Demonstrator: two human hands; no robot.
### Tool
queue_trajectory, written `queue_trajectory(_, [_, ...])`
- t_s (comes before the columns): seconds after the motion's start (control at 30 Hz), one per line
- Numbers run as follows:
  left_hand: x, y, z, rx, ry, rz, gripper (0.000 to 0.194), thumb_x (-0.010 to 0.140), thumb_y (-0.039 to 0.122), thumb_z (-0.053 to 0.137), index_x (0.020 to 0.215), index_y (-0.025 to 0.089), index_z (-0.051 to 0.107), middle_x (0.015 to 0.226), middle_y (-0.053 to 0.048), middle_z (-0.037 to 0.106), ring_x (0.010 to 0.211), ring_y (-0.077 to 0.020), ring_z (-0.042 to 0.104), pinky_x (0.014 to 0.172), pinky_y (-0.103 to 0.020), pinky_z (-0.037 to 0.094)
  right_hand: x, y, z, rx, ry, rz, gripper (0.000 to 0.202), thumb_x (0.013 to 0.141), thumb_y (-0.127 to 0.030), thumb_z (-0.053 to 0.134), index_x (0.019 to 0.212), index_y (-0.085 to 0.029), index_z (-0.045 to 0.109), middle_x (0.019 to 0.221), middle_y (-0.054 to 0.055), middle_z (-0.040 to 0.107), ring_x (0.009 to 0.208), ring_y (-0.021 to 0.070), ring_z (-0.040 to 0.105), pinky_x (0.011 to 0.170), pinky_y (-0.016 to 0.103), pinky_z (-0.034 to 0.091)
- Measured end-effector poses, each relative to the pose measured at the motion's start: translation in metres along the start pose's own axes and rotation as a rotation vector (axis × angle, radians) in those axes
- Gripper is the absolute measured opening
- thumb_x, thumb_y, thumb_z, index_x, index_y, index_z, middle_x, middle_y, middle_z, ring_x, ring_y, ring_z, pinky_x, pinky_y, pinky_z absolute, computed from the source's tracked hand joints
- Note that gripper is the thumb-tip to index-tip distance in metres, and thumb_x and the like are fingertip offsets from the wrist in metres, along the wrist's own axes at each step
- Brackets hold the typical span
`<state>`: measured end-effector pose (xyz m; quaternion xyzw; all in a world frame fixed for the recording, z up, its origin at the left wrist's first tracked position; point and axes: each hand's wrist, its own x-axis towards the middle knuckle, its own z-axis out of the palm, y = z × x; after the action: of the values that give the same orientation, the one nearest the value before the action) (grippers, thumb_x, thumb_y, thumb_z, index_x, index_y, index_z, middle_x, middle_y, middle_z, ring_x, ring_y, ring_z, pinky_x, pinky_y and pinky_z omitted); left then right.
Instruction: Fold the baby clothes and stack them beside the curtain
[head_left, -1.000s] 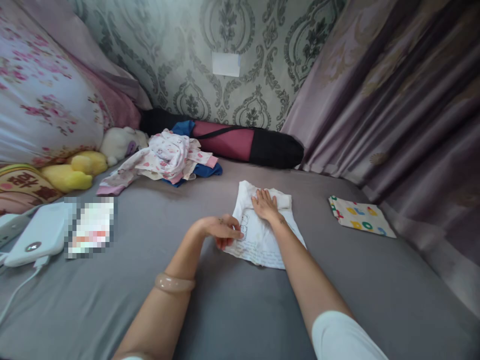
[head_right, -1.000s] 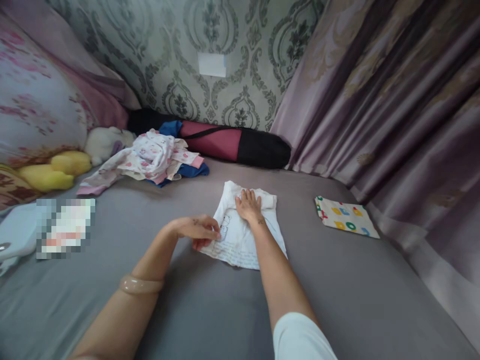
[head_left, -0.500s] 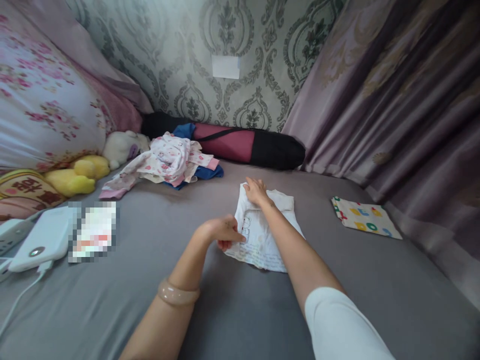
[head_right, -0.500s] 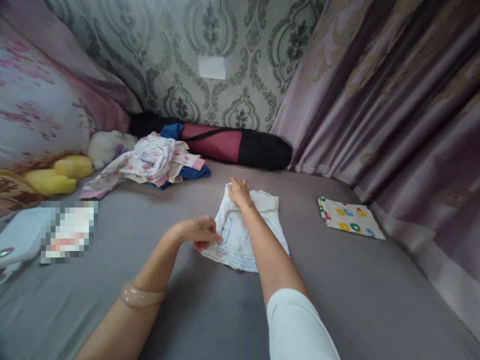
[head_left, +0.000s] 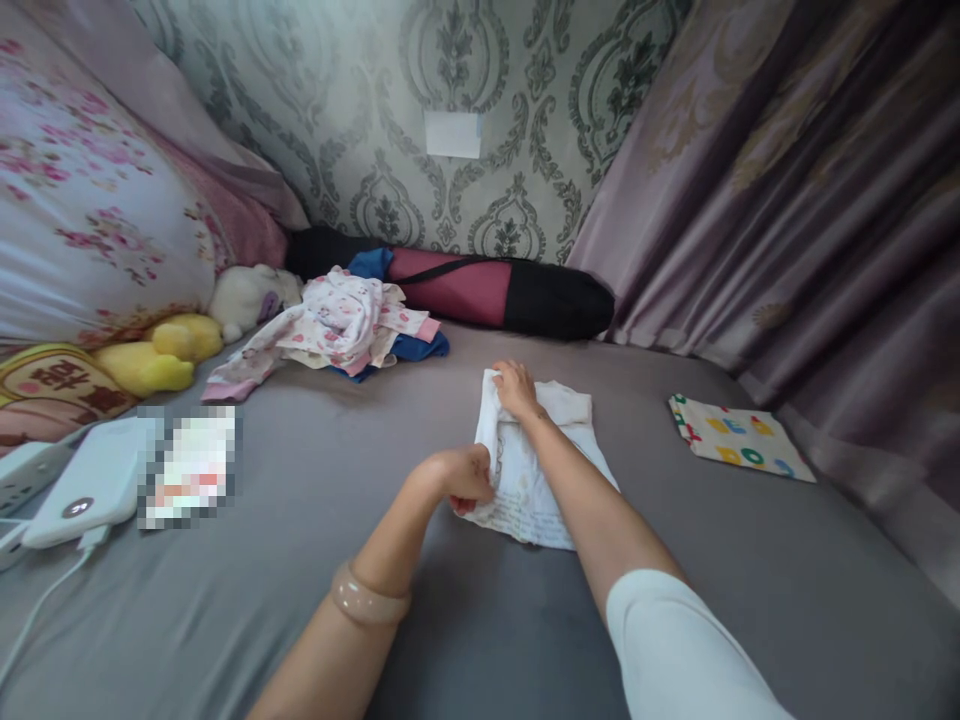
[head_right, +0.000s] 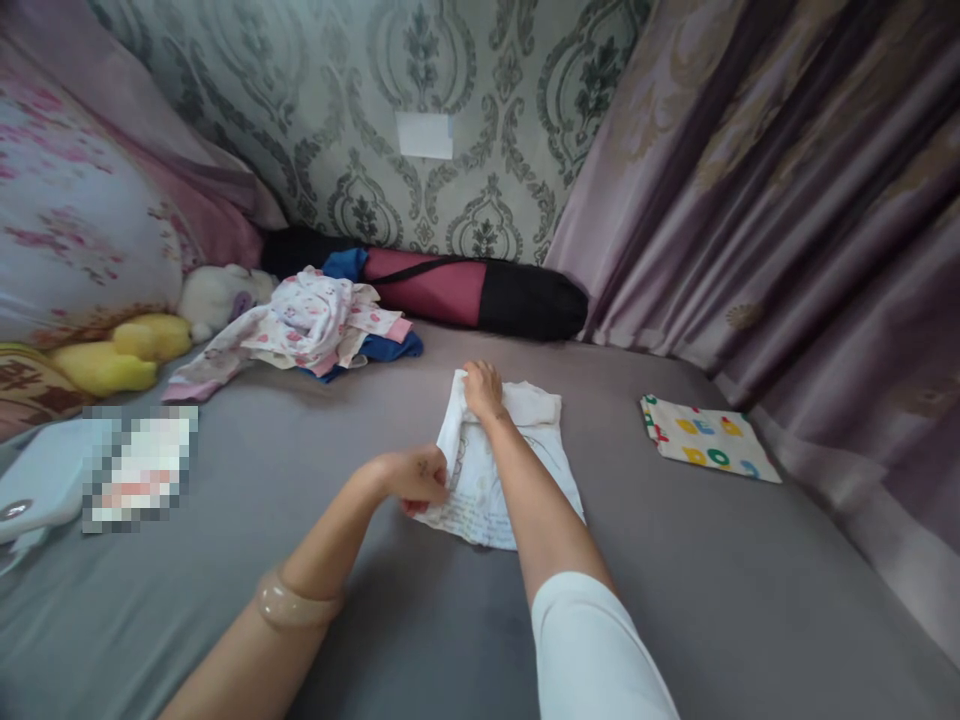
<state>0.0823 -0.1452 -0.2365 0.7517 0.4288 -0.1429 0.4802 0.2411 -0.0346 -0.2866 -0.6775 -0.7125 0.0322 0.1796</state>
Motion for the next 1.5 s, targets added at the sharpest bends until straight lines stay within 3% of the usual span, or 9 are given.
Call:
queue_trajectory(0.17, [0.001, -0.007, -0.003, -0.036, 0.018, 0.014, 0.039, 0.078, 0.037, 0.056, 0.046, 0.015, 0.051, 0.044, -0.001, 0.053, 0.040, -0.0114, 0.052, 0.045, -0.022, 0.044, -0.002, 0.001, -0.006, 0.040, 0.007, 0.030, 0.038, 0.096, -0.020, 0.033, 0.127, -0.012, 0.055, 0.126, 0.012, 0.060, 0.116, 0.0193, 0.051, 0.101, 0.028, 0.035])
queue_trajectory(0.3, [-0.004, -0.023, -0.018, -0.103, 0.351, 0.003, 0.033, 0.083, 0.039, 0.050, 0.059, 0.016, 0.054, 0.049, 0.000, 0.056, 0.041, -0.0103, 0.050, 0.043, -0.020, 0.040, -0.022, 0.005, -0.014, -0.004, 0.157, 0.069, 0.050, 0.099, -0.025, 0.020, 0.143, -0.008, 0.036, 0.150, 0.015, 0.035, 0.138, 0.0223, 0.029, 0.111, 0.038, 0.023])
queue_trajectory(0.43, [0.002, -0.038, -0.024, -0.153, 0.615, -0.001, 0.026, 0.084, 0.033, 0.045, 0.069, 0.016, 0.057, 0.054, 0.000, 0.060, 0.043, -0.0103, 0.053, 0.045, -0.019, 0.038, -0.041, 0.005, -0.007, -0.045, -0.169, -0.083, 0.058, 0.099, -0.038, 0.020, 0.150, -0.010, 0.023, 0.158, 0.011, 0.018, 0.145, 0.0222, 0.011, 0.116, 0.043, 0.008])
queue_trajectory(0.57, [0.010, -0.046, -0.021, -0.220, 0.569, -0.026, 0.016, 0.081, 0.026, 0.048, 0.071, 0.016, 0.056, 0.055, 0.001, 0.059, 0.042, -0.0099, 0.052, 0.043, -0.019, 0.039, -0.042, 0.004, -0.014, -0.018, -0.395, -0.048, 0.060, 0.098, -0.042, 0.017, 0.151, -0.014, 0.020, 0.158, 0.009, 0.016, 0.145, 0.0211, 0.012, 0.116, 0.045, 0.008])
queue_trajectory(0.7, [0.012, -0.056, -0.024, -0.259, 0.546, -0.050, 0.013, 0.080, 0.021, 0.049, 0.070, 0.016, 0.055, 0.053, 0.002, 0.055, 0.041, -0.0084, 0.049, 0.041, -0.018, 0.037, -0.057, -0.011, -0.032, 0.014, -0.293, -0.073, 0.061, 0.098, -0.042, 0.014, 0.151, -0.011, 0.020, 0.158, 0.010, 0.015, 0.146, 0.0222, 0.008, 0.117, 0.047, 0.006])
queue_trajectory(0.83, [0.013, -0.066, -0.028, -0.296, 0.595, -0.086, 0.017, 0.083, 0.022, 0.048, 0.067, 0.016, 0.054, 0.053, 0.003, 0.054, 0.042, -0.0081, 0.048, 0.041, -0.017, 0.038, -0.094, -0.038, -0.026, -0.017, -0.145, -0.221, 0.064, 0.098, -0.043, 0.018, 0.150, -0.006, 0.019, 0.158, 0.012, 0.013, 0.146, 0.0214, 0.003, 0.118, 0.042, 0.002])
queue_trajectory(1.0, [0.013, -0.069, -0.029, -0.325, 0.595, -0.129, 0.021, 0.085, 0.024, 0.047, 0.067, 0.015, 0.053, 0.053, 0.002, 0.053, 0.042, -0.0078, 0.047, 0.040, -0.018, 0.037, -0.121, -0.053, -0.011, -0.037, -0.280, -0.212, 0.066, 0.097, -0.043, 0.022, 0.146, 0.001, 0.029, 0.155, 0.018, 0.023, 0.145, 0.0255, 0.012, 0.118, 0.042, 0.008])
queue_trajectory(1.17, [0.011, -0.070, -0.031, -0.329, 0.605, -0.123, 0.019, 0.083, 0.027, 0.050, 0.070, 0.014, 0.055, 0.054, 0.002, 0.054, 0.042, -0.0071, 0.048, 0.041, -0.017, 0.037, -0.144, -0.067, -0.023, 0.024, -0.196, -0.268, 0.070, 0.098, -0.048, 0.022, 0.148, 0.000, 0.023, 0.156, 0.018, 0.016, 0.146, 0.0254, 0.006, 0.118, 0.045, 0.007])
queue_trajectory(1.5, [0.007, -0.062, -0.028, -0.332, 0.621, -0.105, 0.020, 0.082, 0.029, 0.050, 0.067, 0.016, 0.054, 0.052, 0.003, 0.053, 0.042, -0.0078, 0.047, 0.041, -0.017, 0.036, -0.186, -0.083, -0.026, 0.127, -0.245, -0.254, 0.068, 0.098, -0.048, 0.028, 0.147, -0.002, 0.026, 0.156, 0.019, 0.017, 0.146, 0.0265, 0.007, 0.118, 0.046, 0.006])
